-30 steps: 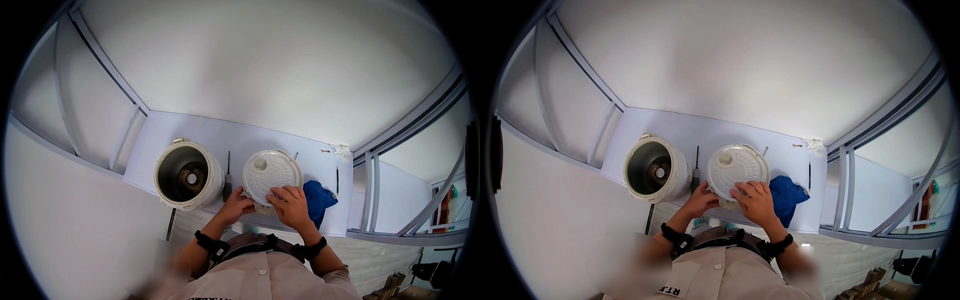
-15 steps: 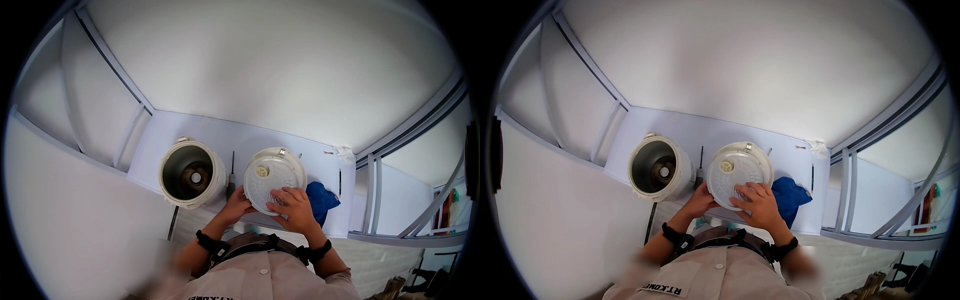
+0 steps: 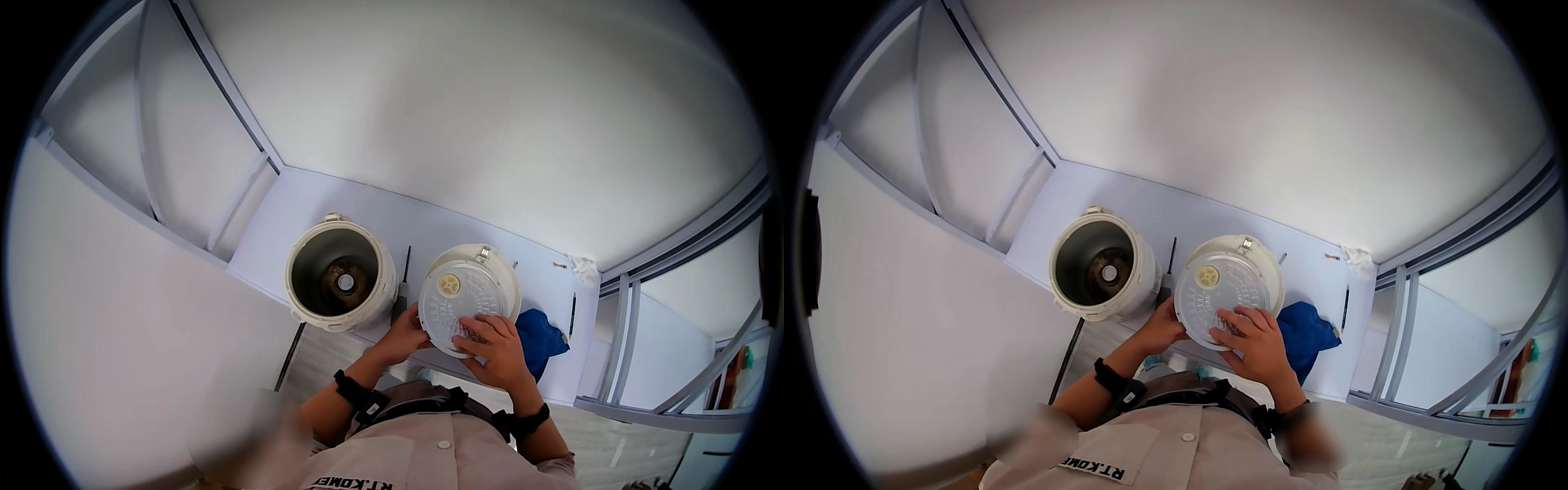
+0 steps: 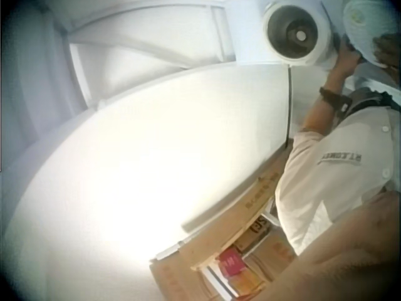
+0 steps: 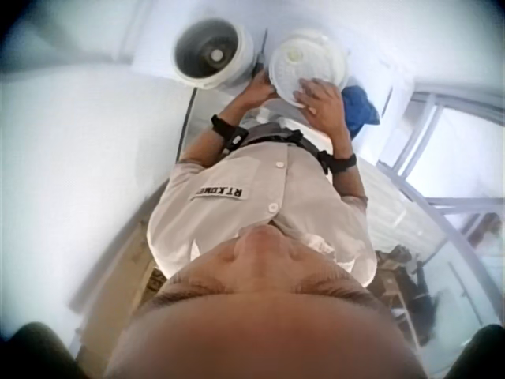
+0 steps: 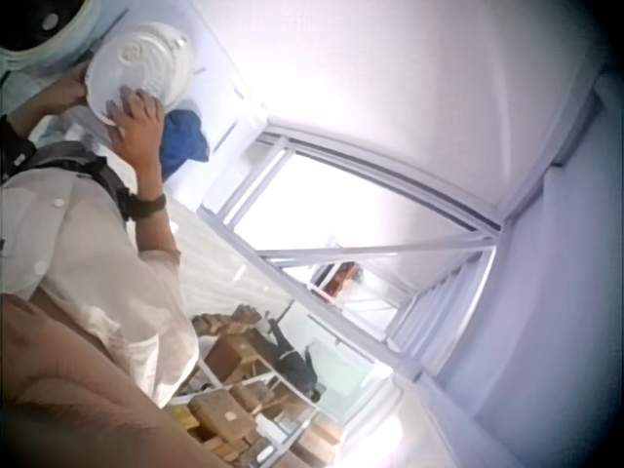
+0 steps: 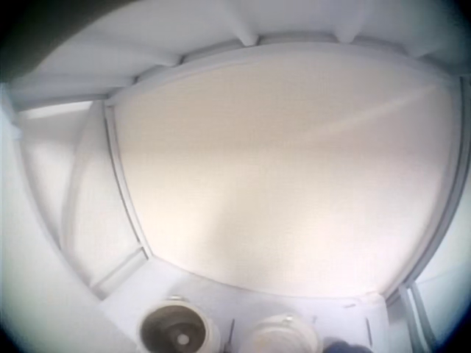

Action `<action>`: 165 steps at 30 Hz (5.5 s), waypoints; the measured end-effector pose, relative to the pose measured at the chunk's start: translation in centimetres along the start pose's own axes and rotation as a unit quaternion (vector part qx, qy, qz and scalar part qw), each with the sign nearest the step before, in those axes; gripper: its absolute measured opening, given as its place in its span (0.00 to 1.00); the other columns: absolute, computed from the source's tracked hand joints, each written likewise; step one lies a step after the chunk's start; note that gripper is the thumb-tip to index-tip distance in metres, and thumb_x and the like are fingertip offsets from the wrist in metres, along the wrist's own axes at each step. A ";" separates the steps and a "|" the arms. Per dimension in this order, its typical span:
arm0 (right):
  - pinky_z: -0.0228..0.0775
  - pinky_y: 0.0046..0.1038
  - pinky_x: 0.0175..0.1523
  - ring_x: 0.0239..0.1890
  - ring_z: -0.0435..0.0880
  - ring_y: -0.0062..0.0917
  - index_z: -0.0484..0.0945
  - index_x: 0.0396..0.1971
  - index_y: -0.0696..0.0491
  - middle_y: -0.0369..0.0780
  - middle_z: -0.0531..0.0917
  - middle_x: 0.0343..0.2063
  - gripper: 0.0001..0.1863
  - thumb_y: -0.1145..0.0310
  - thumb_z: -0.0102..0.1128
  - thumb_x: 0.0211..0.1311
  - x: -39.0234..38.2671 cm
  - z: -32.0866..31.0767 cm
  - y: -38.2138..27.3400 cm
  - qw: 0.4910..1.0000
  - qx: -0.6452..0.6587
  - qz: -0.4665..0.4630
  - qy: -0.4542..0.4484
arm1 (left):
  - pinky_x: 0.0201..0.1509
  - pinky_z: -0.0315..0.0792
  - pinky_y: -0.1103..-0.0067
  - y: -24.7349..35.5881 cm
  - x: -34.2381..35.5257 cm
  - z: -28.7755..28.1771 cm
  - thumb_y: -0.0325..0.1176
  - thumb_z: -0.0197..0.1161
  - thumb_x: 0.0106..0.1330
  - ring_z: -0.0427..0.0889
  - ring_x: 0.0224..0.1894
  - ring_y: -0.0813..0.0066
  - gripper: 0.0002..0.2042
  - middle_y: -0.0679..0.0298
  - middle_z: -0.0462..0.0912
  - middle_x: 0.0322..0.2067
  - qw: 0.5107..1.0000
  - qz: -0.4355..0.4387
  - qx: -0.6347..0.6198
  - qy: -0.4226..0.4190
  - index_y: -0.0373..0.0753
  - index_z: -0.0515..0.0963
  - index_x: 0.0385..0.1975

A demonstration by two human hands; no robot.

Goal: The person disassembles a white appliance, likely a rice cooker, by removing the lid and inner pot. They use a screwdriver to unscrew and remove a plastic ring from the appliance's base, then reassemble the components.

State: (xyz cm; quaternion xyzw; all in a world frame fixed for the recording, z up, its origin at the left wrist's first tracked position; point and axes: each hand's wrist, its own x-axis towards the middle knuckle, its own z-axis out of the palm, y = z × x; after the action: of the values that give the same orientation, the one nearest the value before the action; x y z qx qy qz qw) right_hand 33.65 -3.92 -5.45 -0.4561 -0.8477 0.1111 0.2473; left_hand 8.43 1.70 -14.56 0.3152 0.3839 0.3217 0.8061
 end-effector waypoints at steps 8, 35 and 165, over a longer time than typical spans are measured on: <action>0.71 0.42 0.68 0.65 0.81 0.37 0.92 0.51 0.36 0.34 0.84 0.65 0.26 0.69 0.78 0.49 0.3 -0.5 0.1 1.000 0.013 -0.003 0.004 | 0.64 0.86 0.64 0.3 0.0 0.1 0.23 0.69 0.73 0.83 0.66 0.61 0.30 0.59 0.78 0.68 1.000 0.009 -0.006 -0.006 0.43 0.66 0.73; 0.72 0.44 0.68 0.59 0.84 0.35 0.92 0.48 0.41 0.33 0.89 0.56 0.19 0.74 0.71 0.58 -0.3 2.3 3.1 0.994 -0.064 0.033 0.078 | 0.66 0.84 0.67 0.2 1.7 -1.3 0.35 0.70 0.77 0.86 0.61 0.62 0.32 0.52 0.82 0.61 0.998 -0.048 0.017 0.020 0.36 0.61 0.74; 0.74 0.47 0.63 0.60 0.82 0.45 0.88 0.47 0.50 0.43 0.84 0.55 0.21 0.64 0.83 0.51 14.8 9.3 -12.8 0.976 0.024 0.119 0.179 | 0.61 0.76 0.61 21.6 -9.3 -21.0 0.40 0.82 0.55 0.83 0.55 0.60 0.14 0.67 0.86 0.41 0.632 0.544 0.551 -0.043 0.45 0.84 0.35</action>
State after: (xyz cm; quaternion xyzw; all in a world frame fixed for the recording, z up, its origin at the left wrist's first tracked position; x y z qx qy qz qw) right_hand 12.84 1.51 -3.37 -0.5604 -0.7263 0.0767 0.3905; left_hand -19.46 12.93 -5.03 0.8658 0.2133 0.4167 0.1771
